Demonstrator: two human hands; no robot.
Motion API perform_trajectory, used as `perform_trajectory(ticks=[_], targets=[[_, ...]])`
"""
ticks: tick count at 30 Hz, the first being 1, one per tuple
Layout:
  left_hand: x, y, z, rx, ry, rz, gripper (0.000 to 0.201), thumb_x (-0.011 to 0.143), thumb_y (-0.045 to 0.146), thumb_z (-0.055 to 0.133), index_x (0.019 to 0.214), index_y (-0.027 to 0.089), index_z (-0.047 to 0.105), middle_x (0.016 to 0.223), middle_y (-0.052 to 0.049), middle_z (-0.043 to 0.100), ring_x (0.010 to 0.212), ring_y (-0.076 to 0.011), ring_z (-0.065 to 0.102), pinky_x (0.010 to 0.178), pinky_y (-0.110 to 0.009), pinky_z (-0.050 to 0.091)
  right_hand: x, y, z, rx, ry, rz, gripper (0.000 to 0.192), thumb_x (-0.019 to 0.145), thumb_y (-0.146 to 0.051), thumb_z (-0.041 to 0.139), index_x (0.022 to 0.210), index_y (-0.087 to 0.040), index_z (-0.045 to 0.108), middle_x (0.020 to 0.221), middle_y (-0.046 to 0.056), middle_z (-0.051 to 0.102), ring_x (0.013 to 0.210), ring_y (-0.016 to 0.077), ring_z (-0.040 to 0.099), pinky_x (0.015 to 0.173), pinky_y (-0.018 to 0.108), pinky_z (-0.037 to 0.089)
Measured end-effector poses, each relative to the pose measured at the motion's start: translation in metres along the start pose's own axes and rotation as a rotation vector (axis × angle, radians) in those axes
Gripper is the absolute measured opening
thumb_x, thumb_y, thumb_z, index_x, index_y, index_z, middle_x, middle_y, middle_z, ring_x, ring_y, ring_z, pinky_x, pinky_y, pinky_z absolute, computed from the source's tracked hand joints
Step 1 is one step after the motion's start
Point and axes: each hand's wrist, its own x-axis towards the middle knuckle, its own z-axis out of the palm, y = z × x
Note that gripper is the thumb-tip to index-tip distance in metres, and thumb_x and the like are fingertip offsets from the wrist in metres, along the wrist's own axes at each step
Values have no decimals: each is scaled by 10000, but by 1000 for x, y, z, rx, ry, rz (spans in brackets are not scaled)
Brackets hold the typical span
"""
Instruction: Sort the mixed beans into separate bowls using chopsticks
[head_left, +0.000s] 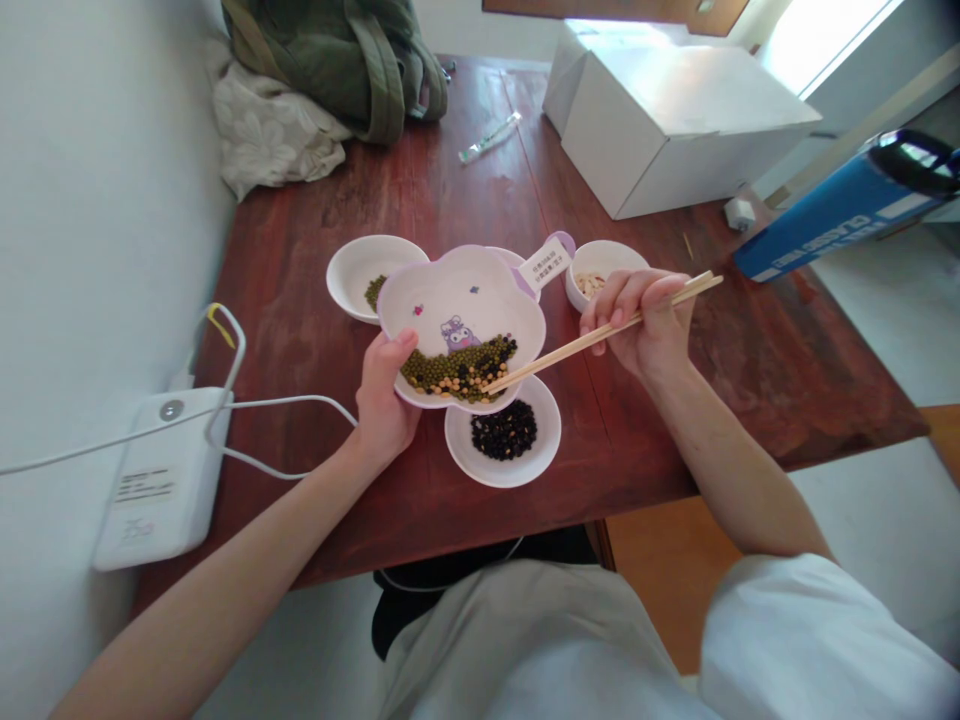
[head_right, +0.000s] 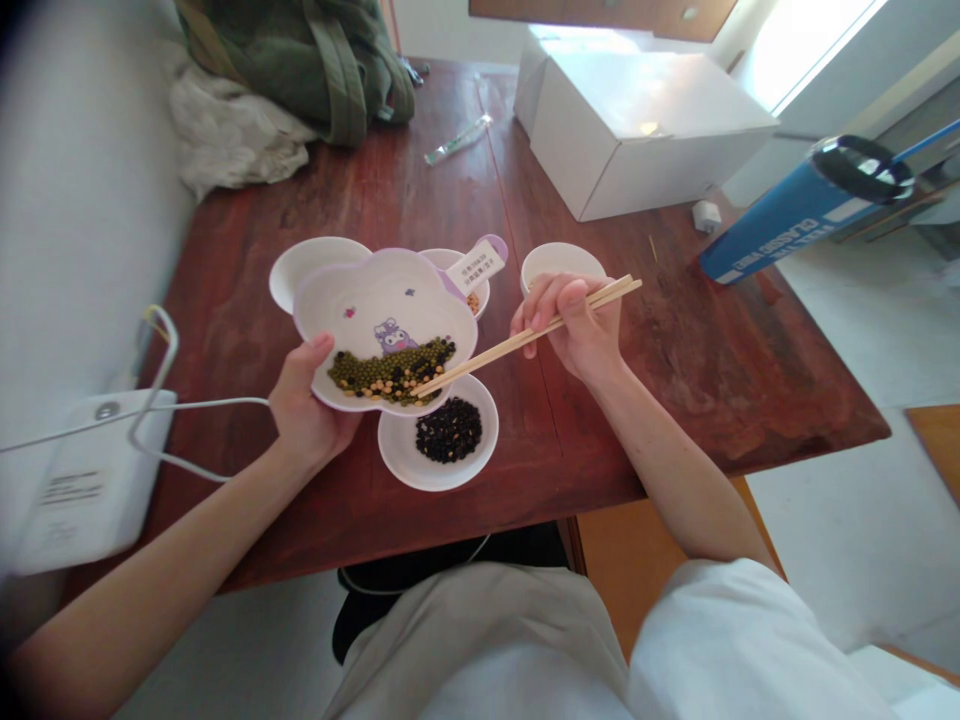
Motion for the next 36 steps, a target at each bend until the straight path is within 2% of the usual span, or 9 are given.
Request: perform_trajectory(ticks=[22,31,36], targets=[[0,0,0,-8,-1,2,270,787,415,757,972,219,768,1043,-59,783,1267,-378,649,975,-462,636,1,2,-2,-16,-26,-13,535,954,-615,644,591,-224,680,542,10,564,455,166,630,290,257,413],[-1,0,-1,-14,-44,4,333,806,419,749,1052,197,776,1064,-75,795,1241,-369,674,958,-433,625,0,0,0,-35,-1,14,541,924,-630,675,571,-221,697,541,25,563,449,164,598,289,259,396],[-1,0,-2,2,-68,12,383,830,432,725,1109,171,749,1126,-89,791,1211,-352,693,978,-423,596,1,-4,-1,-30,33,-14,529,929,-614,676,580,-219,717,526,20,552,437,173,601,327,288,460]])
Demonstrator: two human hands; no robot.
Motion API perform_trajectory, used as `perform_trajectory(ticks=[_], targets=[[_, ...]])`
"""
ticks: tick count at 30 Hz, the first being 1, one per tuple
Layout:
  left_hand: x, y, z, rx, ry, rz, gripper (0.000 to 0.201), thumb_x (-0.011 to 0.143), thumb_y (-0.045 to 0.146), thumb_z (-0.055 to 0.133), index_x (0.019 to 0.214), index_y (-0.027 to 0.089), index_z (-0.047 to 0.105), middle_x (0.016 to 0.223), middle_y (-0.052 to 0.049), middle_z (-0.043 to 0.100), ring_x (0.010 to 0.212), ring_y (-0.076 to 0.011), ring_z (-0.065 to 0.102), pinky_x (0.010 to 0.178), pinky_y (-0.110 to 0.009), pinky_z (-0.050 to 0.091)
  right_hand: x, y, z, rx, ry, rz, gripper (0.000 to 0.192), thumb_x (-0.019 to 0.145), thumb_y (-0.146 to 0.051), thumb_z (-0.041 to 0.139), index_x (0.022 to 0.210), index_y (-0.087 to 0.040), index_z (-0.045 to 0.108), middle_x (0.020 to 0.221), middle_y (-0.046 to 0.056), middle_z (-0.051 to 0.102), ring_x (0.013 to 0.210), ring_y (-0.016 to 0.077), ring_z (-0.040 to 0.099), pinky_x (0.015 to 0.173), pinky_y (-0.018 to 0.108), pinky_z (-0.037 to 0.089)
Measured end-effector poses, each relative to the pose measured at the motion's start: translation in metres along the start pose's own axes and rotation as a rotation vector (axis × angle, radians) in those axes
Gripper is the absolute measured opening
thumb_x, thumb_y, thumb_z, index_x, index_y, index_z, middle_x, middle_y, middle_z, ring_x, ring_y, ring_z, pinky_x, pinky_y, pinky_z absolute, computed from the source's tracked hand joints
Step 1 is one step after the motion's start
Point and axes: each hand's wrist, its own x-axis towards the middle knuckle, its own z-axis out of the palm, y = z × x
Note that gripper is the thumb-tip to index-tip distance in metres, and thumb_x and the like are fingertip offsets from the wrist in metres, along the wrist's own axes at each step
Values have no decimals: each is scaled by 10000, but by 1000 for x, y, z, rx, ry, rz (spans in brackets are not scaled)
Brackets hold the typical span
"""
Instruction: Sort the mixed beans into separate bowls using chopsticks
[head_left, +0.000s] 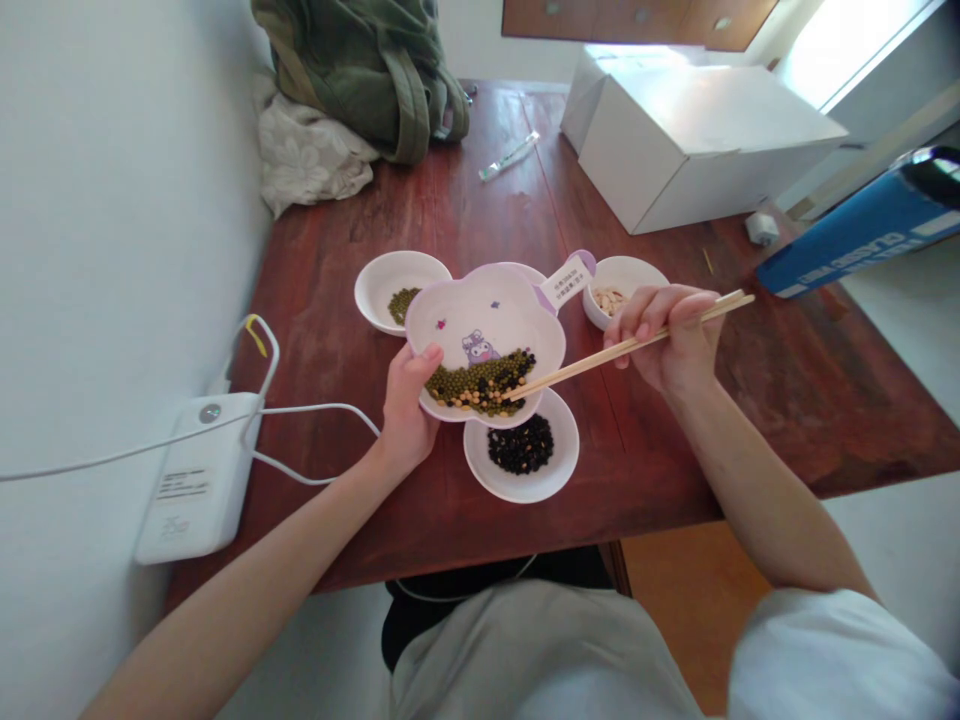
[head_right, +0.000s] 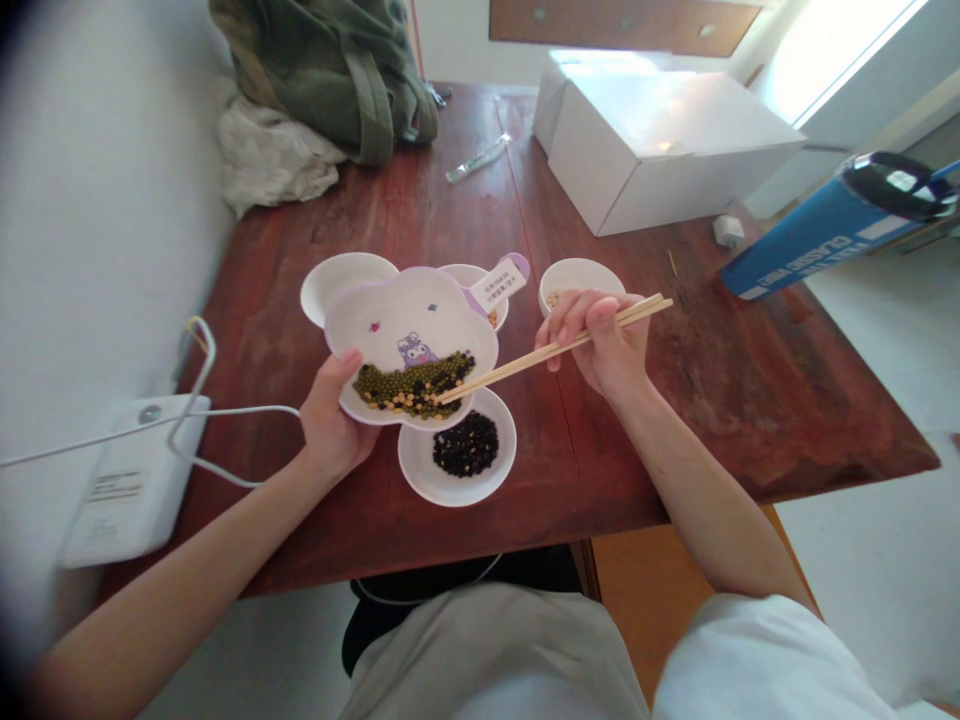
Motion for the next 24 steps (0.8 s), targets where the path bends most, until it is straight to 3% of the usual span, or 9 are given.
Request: perform_trajectory(ticks=[14,24], targets=[[-1,1,-2,-4,-49,-22,391,848,436,728,1142,178,742,1152,-103,785,1161,-350,717,952,-433,603,-13,-6,8,-118,-100,-87,394,875,-565,766,685,-223,812,581,69,653,534,250,702,353,339,498],[-1,1,-1,-18,-30,-34,392,835,432,745,1130,175,736,1171,-101,783,1178,-351,710,970,-430,596,-14,-2,12,-20,-112,-70,358,911,-513,744,732,-211,815,620,65,681,496,220,681,339,324,500]])
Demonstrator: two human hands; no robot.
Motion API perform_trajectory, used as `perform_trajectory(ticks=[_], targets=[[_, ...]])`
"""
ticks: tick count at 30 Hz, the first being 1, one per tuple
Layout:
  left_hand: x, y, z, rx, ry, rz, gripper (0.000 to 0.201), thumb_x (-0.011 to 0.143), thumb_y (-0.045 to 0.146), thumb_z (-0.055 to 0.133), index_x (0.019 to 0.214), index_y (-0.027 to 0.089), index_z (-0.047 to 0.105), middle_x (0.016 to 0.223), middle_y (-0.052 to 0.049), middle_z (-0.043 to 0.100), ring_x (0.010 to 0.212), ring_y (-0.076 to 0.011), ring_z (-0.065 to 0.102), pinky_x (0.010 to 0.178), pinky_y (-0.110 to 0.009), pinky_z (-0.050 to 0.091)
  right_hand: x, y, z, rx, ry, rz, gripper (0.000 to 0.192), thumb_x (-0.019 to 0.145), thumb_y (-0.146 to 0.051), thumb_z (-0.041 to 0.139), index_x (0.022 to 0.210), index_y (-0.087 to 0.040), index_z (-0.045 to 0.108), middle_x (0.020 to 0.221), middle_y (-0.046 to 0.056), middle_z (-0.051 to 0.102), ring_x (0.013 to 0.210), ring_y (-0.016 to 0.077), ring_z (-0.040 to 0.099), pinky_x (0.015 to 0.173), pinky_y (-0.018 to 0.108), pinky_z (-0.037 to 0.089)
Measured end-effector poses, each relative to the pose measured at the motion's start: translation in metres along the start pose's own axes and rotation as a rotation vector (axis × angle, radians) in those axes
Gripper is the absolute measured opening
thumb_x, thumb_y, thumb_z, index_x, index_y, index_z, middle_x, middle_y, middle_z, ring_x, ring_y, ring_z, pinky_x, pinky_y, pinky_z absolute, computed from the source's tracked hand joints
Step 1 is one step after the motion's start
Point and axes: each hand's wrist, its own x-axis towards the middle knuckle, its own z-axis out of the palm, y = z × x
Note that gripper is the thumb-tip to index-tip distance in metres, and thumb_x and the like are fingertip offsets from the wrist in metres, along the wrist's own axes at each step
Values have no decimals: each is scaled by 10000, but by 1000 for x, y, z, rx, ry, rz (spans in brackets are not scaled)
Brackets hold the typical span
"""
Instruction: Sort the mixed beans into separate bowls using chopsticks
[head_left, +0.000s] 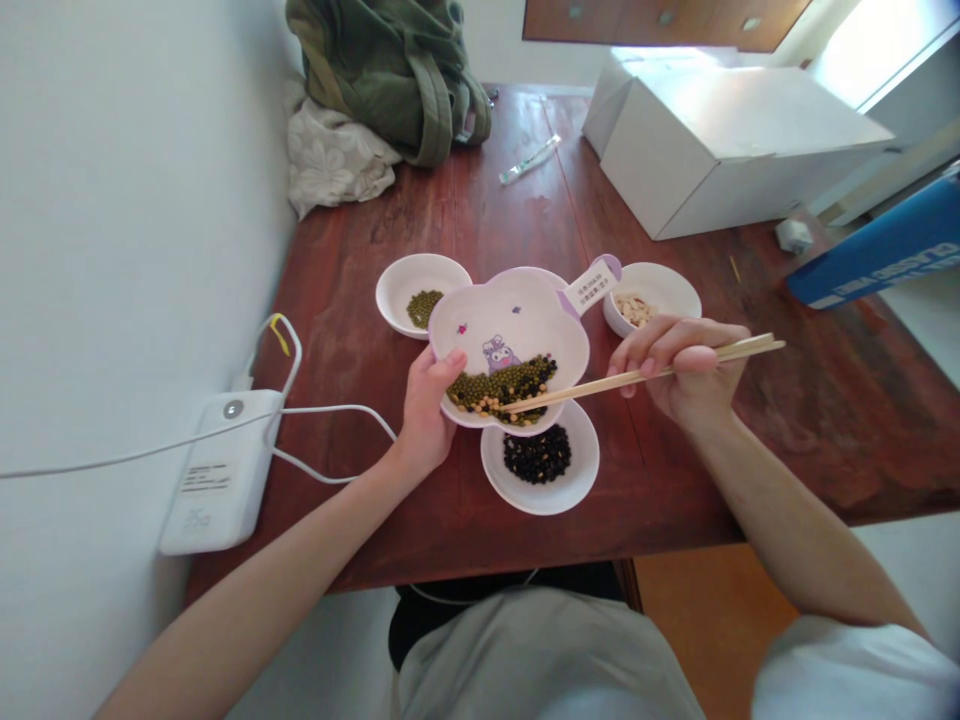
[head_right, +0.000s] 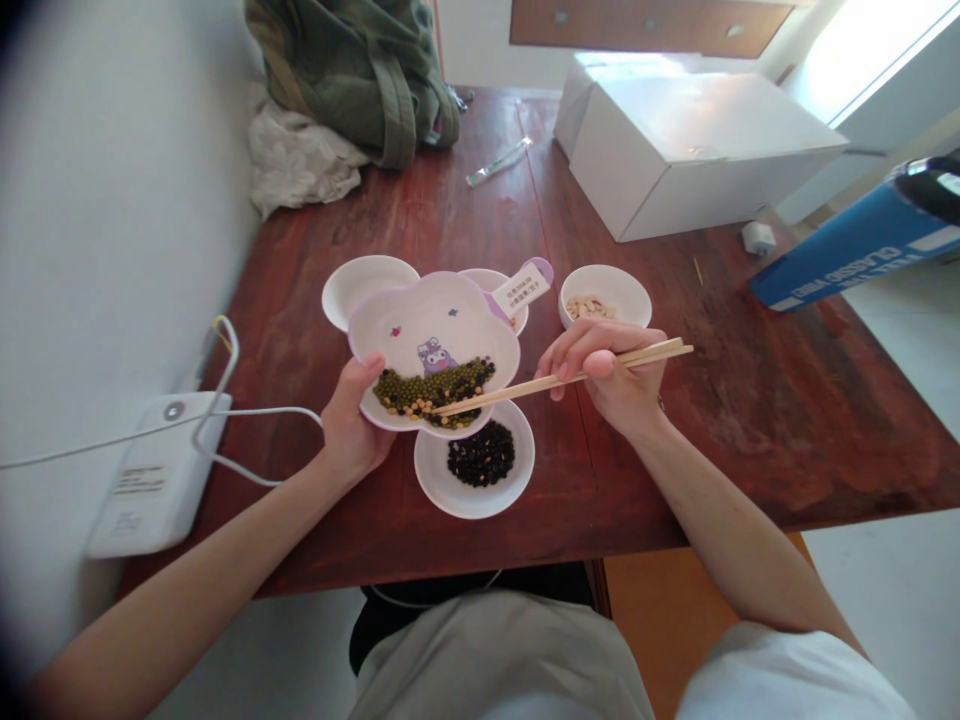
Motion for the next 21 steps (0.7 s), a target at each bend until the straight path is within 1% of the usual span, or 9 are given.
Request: perform_trajectory(ticks=[3,9,15,21], targets=[[0,0,0,-26,-22,19,389,850,411,743,1155,170,740,1175,-101,782,1188,-344,707,988,-426,588,0,3,0,35,5,7,367,909,-507,749,720,-197,804,612,55,665,485,209,669,372,332,530],[1,0,-1,-36,-44,22,405,859,401,746,1186,163,746,1166,-100,783,1201,-345,701,1007,-427,583,-1,4,-1,60,13,28,410,899,-524,752,692,-172,786,603,54,649,499,197,675,331,279,479],[1,0,-1,-50,-39,29,385,858,401,749,1164,168,757,1155,-94,786,1195,-345,705,993,-425,590,3,0,-5,48,6,2,409,908,-520,741,684,-179,775,585,52,645,515,223,697,329,304,495],[1,-1,-1,-34,-39,37,402,855,406,751,1176,163,753,1153,-97,786,1195,-347,703,984,-424,592,4,-2,-10,-25,-6,-40,420,904,-524,747,671,-175,771,598,62,655,504,217,681,370,323,518]])
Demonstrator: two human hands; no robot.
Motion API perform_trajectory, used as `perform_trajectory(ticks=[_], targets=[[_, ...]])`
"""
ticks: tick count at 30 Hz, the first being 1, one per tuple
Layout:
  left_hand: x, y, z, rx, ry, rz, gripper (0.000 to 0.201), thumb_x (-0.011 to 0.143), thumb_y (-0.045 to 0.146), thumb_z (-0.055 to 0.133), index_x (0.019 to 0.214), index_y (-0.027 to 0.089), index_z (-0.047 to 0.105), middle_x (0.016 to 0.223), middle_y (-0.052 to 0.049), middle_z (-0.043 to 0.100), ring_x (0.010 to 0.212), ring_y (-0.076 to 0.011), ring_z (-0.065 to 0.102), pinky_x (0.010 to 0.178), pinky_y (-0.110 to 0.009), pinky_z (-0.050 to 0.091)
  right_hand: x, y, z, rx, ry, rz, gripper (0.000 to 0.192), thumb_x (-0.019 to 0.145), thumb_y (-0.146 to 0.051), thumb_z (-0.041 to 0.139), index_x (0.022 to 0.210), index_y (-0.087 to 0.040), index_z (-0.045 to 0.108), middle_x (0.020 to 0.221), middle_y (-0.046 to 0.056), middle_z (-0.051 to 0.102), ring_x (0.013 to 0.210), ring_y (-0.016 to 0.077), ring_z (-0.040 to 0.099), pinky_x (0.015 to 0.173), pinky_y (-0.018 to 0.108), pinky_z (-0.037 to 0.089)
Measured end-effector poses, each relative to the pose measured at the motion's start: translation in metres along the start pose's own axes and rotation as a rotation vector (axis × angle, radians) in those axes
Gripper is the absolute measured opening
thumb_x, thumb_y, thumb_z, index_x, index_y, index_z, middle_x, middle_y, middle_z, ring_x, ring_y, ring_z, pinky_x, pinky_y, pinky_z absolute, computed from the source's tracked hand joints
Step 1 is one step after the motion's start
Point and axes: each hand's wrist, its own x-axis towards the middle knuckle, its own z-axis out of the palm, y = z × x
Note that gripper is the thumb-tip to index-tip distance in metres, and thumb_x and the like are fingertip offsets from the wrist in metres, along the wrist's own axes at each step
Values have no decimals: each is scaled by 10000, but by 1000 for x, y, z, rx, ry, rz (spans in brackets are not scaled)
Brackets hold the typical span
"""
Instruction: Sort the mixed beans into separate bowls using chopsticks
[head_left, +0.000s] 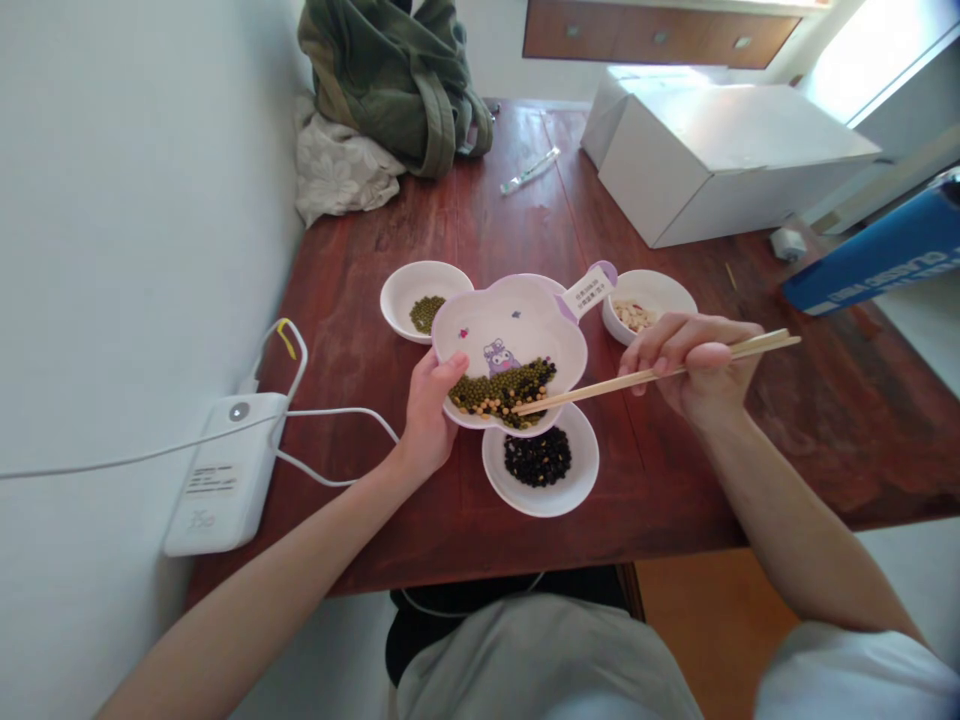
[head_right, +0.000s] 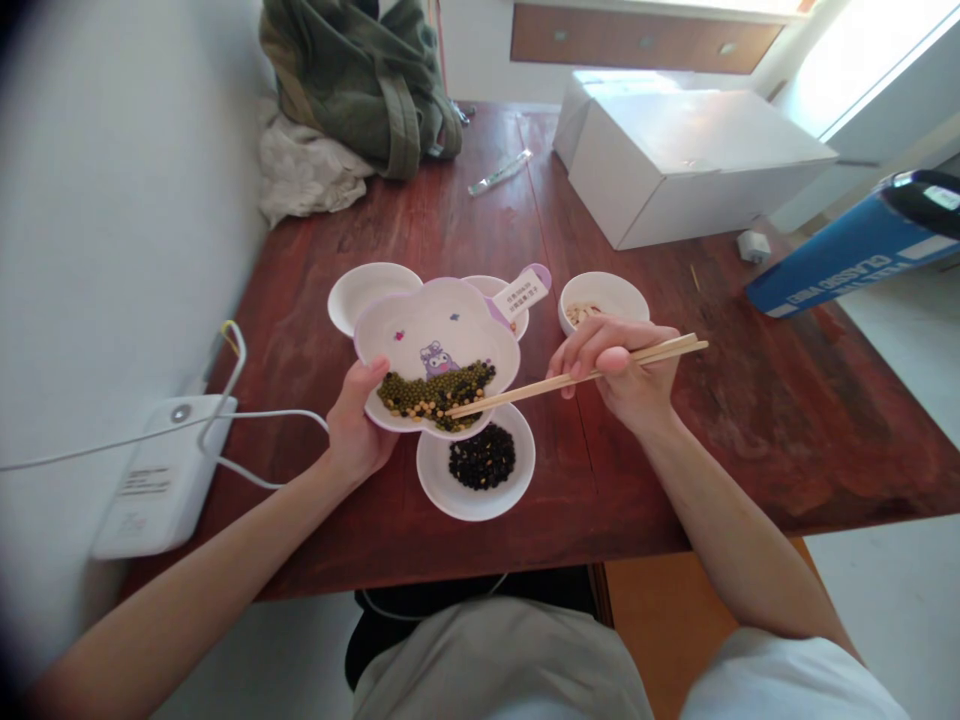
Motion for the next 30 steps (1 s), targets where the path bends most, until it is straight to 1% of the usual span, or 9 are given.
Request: perform_trajectory(ticks=[4,10,14,20,25,27,30], targets=[[0,0,-1,7,0,-4,412,852,418,754,1176,163,750,1144,-99,786,1176,-345,711,977,-425,593,0,-1,0,-46,-19,13,429,903,-544,741,674,-184,782,603,59,657,498,204,670,393,323,535],[1,-1,-1,41,18,0,441,844,432,748,1197,167,739,1140,-97,787,1161,-345,716,955,-425,601,0,-3,1,-2,-5,35,442,888,-553,751,652,-180,769,580,55,630,515,213,683,324,287,464],[1,-1,0,22,13,-1,423,853,420,745,1190,165,740,1150,-98,785,1162,-338,716,954,-415,601,0,-3,1,-12,-20,42,433,885,-542,762,659,-174,778,591,58,637,517,206,683,339,283,479],[0,-1,-2,47,18,-22,408,848,440,740,1150,165,745,1126,-101,787,1136,-343,726,938,-425,607,-2,-2,2,37,-37,89,427,888,-531,761,664,-167,771,600,71,658,559,240,720,340,295,502],[0,-1,-3,66,43,-17,371,842,439,738,1089,162,748,1102,-98,788,1136,-341,724,934,-419,606,-1,-2,3,53,-27,87,434,895,-534,753,667,-165,767,600,61,656,513,208,693,335,280,506],[0,-1,-3,69,48,-18,377,837,442,738,1088,161,744,1103,-99,787,1140,-343,721,931,-418,606,-1,-2,3,50,-26,86,445,891,-547,753,660,-166,764,597,59,658,504,203,687,344,284,516],[0,0,-1,72,44,-14,393,831,450,740,1097,160,738,1107,-102,786,1145,-346,718,930,-416,605,0,-2,3,55,-9,78,464,885,-566,752,641,-172,756,577,51,642,498,199,681,326,275,498]])
